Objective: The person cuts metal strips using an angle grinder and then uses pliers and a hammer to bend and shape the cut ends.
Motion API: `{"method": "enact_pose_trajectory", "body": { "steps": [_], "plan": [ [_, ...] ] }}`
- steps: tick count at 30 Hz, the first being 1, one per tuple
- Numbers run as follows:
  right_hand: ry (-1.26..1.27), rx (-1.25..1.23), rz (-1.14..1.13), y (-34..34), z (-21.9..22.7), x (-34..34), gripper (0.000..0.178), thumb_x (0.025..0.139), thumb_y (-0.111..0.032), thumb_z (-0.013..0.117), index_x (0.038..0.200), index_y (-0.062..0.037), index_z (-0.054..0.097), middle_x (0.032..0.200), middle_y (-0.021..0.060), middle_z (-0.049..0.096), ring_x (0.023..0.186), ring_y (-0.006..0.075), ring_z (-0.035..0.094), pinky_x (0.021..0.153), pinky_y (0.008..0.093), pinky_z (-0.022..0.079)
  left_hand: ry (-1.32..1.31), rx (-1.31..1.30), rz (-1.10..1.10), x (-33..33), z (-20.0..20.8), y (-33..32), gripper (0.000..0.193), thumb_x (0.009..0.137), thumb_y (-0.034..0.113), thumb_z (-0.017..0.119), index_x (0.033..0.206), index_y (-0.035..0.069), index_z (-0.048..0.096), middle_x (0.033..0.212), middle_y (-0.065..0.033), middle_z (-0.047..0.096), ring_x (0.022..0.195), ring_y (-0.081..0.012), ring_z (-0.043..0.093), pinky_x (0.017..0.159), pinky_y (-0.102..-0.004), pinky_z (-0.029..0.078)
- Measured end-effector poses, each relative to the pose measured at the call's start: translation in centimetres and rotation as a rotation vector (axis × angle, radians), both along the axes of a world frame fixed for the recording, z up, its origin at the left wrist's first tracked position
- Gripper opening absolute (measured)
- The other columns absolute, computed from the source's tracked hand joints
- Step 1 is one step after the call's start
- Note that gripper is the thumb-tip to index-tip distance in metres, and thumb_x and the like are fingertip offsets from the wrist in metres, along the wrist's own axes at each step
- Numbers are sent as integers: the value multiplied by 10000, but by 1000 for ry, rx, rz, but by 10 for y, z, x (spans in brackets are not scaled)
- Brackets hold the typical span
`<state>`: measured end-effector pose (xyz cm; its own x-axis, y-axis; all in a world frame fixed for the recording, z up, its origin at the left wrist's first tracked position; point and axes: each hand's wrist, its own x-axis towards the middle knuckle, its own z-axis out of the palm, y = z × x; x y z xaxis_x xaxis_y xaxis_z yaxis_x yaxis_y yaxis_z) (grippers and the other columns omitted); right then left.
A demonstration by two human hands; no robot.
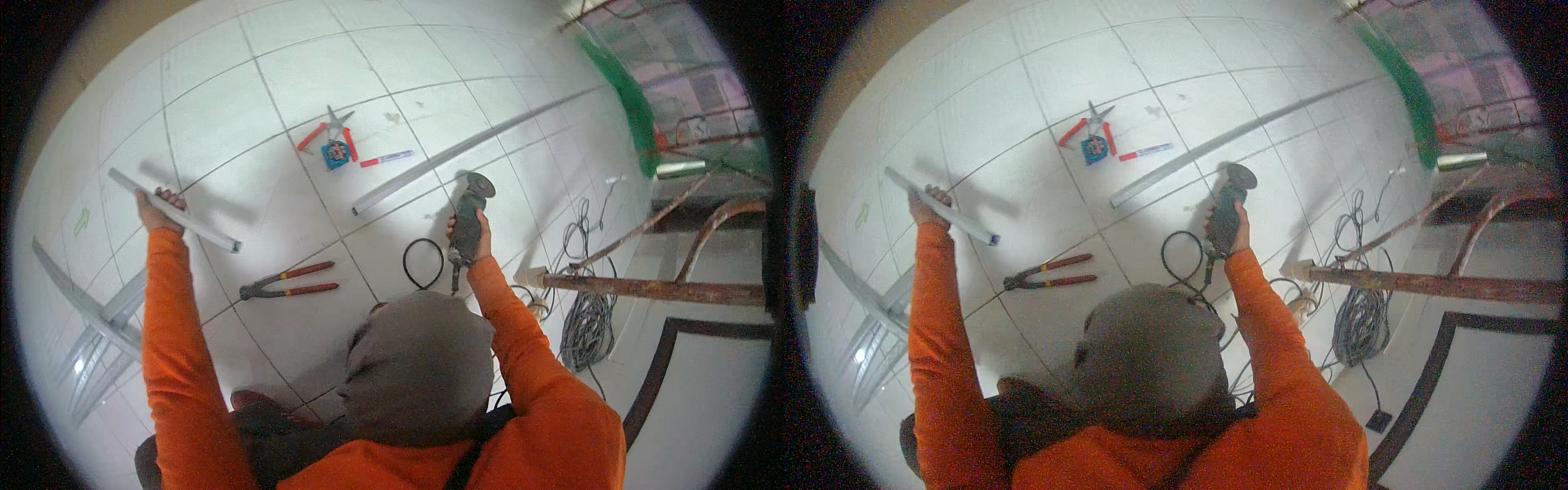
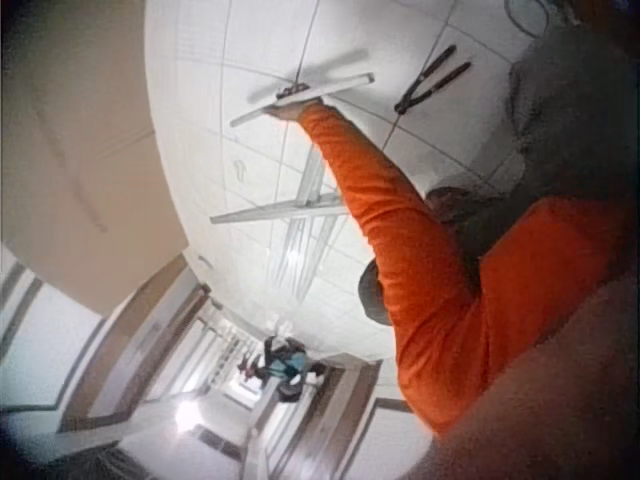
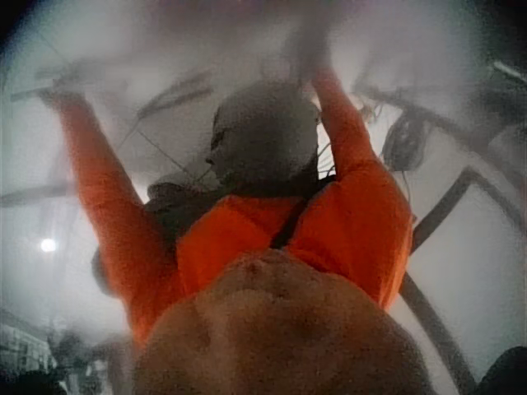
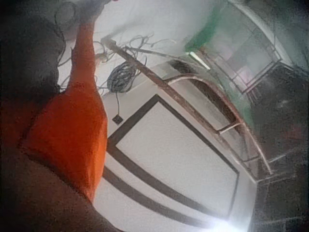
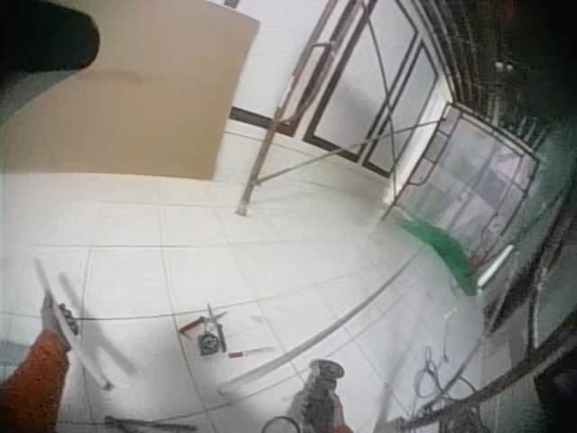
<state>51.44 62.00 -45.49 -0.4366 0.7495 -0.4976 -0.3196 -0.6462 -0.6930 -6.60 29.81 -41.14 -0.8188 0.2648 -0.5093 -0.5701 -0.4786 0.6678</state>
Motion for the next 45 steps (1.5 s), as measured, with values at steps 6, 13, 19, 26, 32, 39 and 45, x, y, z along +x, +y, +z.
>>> {"method": "enact_pose_trajectory", "body": {
  "steps": [6, 13, 19, 26, 32, 39, 45],
  "plan": [
    [38, -39, -45, 0, 1, -16, 631, 899, -575, 529, 1065, 29, 600, 876, 138, 663, 726, 258, 649, 637, 346, 546, 144, -18, -55, -70, 39, -35, 484, 948, 546, 515, 834, 78, 476, 656, -39, 437, 539, -161, 413, 473, -275, 362],
    [-231, -87, 20, -3, 9, 17, 555, 840, -453, 731, 1142, -22, 555, 894, 124, 634, 714, 265, 629, 643, 419, 573, 404, -307, -45, -173, 104, -84, 465, 870, 542, 655, 914, 106, 499, 701, -11, 472, 575, -134, 466, 500, -254, 379],
    [-688, 146, 35, -9, 6, 25, 507, 749, -299, 831, 1100, -27, 586, 874, 64, 627, 699, 184, 613, 624, 346, 539, 450, -526, 38, -201, 119, -138, 621, 810, 609, 680, 1067, 69, 511, 785, -22, 491, 620, -136, 480, 560, -286, 420],
    [-780, 304, 3, 5, -8, 24, 563, 734, -315, 836, 1139, 7, 615, 949, 57, 651, 807, 168, 611, 721, 312, 501, 403, -514, 76, -214, 113, -208, 618, 825, 592, 673, 1064, 48, 504, 851, -40, 487, 676, -150, 486, 635, -278, 445],
    [-784, 396, 63, 4, -23, 25, 621, 750, -330, 828, 1212, 12, 591, 1049, 64, 661, 941, 189, 613, 856, 324, 476, 452, -394, 158, -249, 126, -257, 488, 885, 534, 630, 946, 67, 502, 765, -34, 479, 652, -167, 493, 641, -297, 449],
    [-894, 538, -100, -10, -11, 20, 815, 776, -364, 806, 1381, 47, 446, 1264, 149, 568, 1092, 246, 567, 944, 342, 448, 420, -279, 171, -241, 110, -236, 442, 899, 504, 626, 892, 79, 506, 763, -54, 525, 686, -182, 522, 643, -318, 448],
    [-1134, 773, -191, -7, -19, 23, 747, 853, -358, 735, 1408, 30, 417, 1309, 187, 493, 1140, 282, 529, 953, 378, 442, 447, -276, 146, -249, 115, -230, 423, 908, 473, 629, 926, 70, 503, 796, -56, 526, 710, -187, 529, 666, -326, 458]
  ]
}}
